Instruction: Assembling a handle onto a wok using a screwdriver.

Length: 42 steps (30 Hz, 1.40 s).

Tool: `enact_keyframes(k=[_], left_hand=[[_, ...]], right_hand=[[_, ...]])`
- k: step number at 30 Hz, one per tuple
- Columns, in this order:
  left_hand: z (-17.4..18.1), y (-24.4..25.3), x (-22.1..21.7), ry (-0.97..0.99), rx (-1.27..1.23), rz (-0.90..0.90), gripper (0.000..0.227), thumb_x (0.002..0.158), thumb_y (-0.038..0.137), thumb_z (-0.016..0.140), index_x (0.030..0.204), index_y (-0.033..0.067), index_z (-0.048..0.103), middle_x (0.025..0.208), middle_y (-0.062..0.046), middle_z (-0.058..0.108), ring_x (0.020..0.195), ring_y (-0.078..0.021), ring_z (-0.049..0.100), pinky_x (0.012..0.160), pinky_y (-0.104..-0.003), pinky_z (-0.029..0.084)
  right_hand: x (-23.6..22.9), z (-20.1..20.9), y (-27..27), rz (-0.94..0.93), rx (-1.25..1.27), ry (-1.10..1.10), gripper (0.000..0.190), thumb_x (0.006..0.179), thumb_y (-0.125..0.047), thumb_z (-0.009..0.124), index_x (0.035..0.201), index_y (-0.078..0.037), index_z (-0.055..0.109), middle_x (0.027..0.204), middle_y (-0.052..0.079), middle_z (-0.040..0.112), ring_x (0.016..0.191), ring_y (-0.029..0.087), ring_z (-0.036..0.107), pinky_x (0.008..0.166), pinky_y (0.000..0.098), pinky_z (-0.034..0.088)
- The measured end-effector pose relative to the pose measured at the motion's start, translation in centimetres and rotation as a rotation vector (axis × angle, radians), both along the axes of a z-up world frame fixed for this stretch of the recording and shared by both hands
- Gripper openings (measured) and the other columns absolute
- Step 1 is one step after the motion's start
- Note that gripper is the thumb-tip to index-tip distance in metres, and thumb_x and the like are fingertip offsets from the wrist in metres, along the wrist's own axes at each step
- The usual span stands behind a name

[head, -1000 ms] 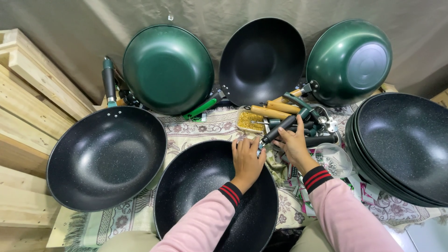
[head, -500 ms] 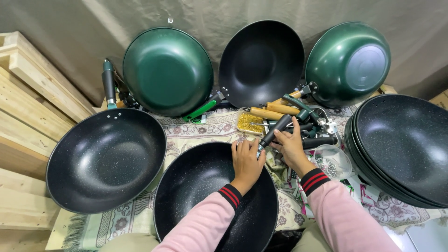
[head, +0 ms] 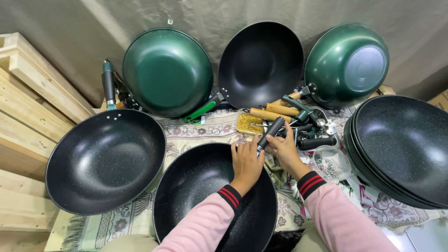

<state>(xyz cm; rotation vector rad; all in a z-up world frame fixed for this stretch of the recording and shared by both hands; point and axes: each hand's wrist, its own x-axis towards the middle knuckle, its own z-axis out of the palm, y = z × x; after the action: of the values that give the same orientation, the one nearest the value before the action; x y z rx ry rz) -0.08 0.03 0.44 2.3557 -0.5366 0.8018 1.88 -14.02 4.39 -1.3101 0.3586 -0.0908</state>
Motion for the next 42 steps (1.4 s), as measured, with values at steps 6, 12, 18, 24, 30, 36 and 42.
enact_keyframes(k=[6, 12, 18, 24, 30, 36, 42], left_hand=[[0.0, 0.0, 0.0, 0.048, 0.005, -0.005, 0.057, 0.095, 0.025, 0.065, 0.145, 0.0014, 0.052, 0.088, -0.015, 0.070, 0.092, -0.0311, 0.063, 0.109, -0.063, 0.023], [-0.2, -0.1, 0.2, 0.016, 0.014, 0.023, 0.046, 0.095, 0.029, 0.067, 0.135, 0.0074, 0.062, 0.085, -0.011, 0.070, 0.091, -0.0276, 0.063, 0.109, -0.062, 0.024], [-0.6, 0.1, 0.6, 0.055, -0.014, 0.056, 0.038, 0.094, 0.029, 0.067, 0.127, 0.0098, 0.068, 0.078, -0.008, 0.070, 0.088, -0.0246, 0.063, 0.111, -0.059, 0.023], [0.1, 0.2, 0.2, 0.057, -0.027, 0.067, 0.032, 0.093, 0.028, 0.068, 0.120, 0.0095, 0.068, 0.081, -0.010, 0.073, 0.086, -0.0249, 0.065, 0.112, -0.057, 0.026], [0.9, 0.3, -0.1, 0.083, -0.033, 0.044, 0.032, 0.095, 0.031, 0.066, 0.119, 0.0096, 0.067, 0.082, -0.009, 0.073, 0.086, -0.0244, 0.065, 0.112, -0.058, 0.026], [0.1, 0.0, -0.1, 0.122, -0.024, -0.025, 0.030, 0.096, 0.032, 0.066, 0.114, 0.0089, 0.067, 0.076, -0.011, 0.072, 0.084, -0.0255, 0.066, 0.111, -0.056, 0.027], [0.4, 0.3, 0.0, 0.154, -0.029, -0.104, 0.033, 0.094, 0.033, 0.068, 0.117, 0.0084, 0.066, 0.080, -0.012, 0.072, 0.086, -0.0266, 0.066, 0.111, -0.057, 0.026]], right_hand=[[-0.1, -0.7, 0.0, -0.013, 0.019, 0.021, 0.105, 0.090, -0.010, 0.078, 0.165, -0.020, 0.005, 0.105, 0.020, 0.063, 0.092, 0.031, 0.070, 0.081, 0.0526, 0.065], [-0.4, -1.4, 0.9, -0.010, -0.002, 0.069, 0.105, 0.087, -0.015, 0.081, 0.165, -0.017, 0.010, 0.102, 0.017, 0.064, 0.088, 0.028, 0.069, 0.079, 0.0466, 0.065], [-1.1, -0.8, 2.1, 0.004, 0.007, 0.071, 0.106, 0.086, -0.015, 0.083, 0.165, -0.015, 0.012, 0.100, 0.017, 0.064, 0.084, 0.027, 0.069, 0.076, 0.0444, 0.066], [-0.8, -0.2, 1.6, 0.041, -0.084, 0.135, 0.099, 0.091, -0.013, 0.075, 0.164, -0.010, 0.008, 0.111, 0.028, 0.066, 0.090, 0.036, 0.073, 0.075, 0.0466, 0.065], [-0.2, 0.4, 0.2, 0.015, -0.207, 0.114, 0.094, 0.095, -0.017, 0.070, 0.164, -0.009, 0.008, 0.115, 0.031, 0.065, 0.094, 0.041, 0.074, 0.075, 0.0512, 0.064], [0.2, 1.8, -1.9, -0.085, -0.533, 0.077, 0.088, 0.093, -0.010, 0.069, 0.164, -0.006, 0.018, 0.120, 0.026, 0.064, 0.103, 0.037, 0.071, 0.078, 0.0436, 0.066], [1.3, -0.6, -4.4, -0.251, -0.681, 0.048, 0.065, 0.089, -0.016, 0.076, 0.149, -0.010, 0.051, 0.108, 0.012, 0.070, 0.091, 0.021, 0.072, 0.074, 0.0331, 0.063]])
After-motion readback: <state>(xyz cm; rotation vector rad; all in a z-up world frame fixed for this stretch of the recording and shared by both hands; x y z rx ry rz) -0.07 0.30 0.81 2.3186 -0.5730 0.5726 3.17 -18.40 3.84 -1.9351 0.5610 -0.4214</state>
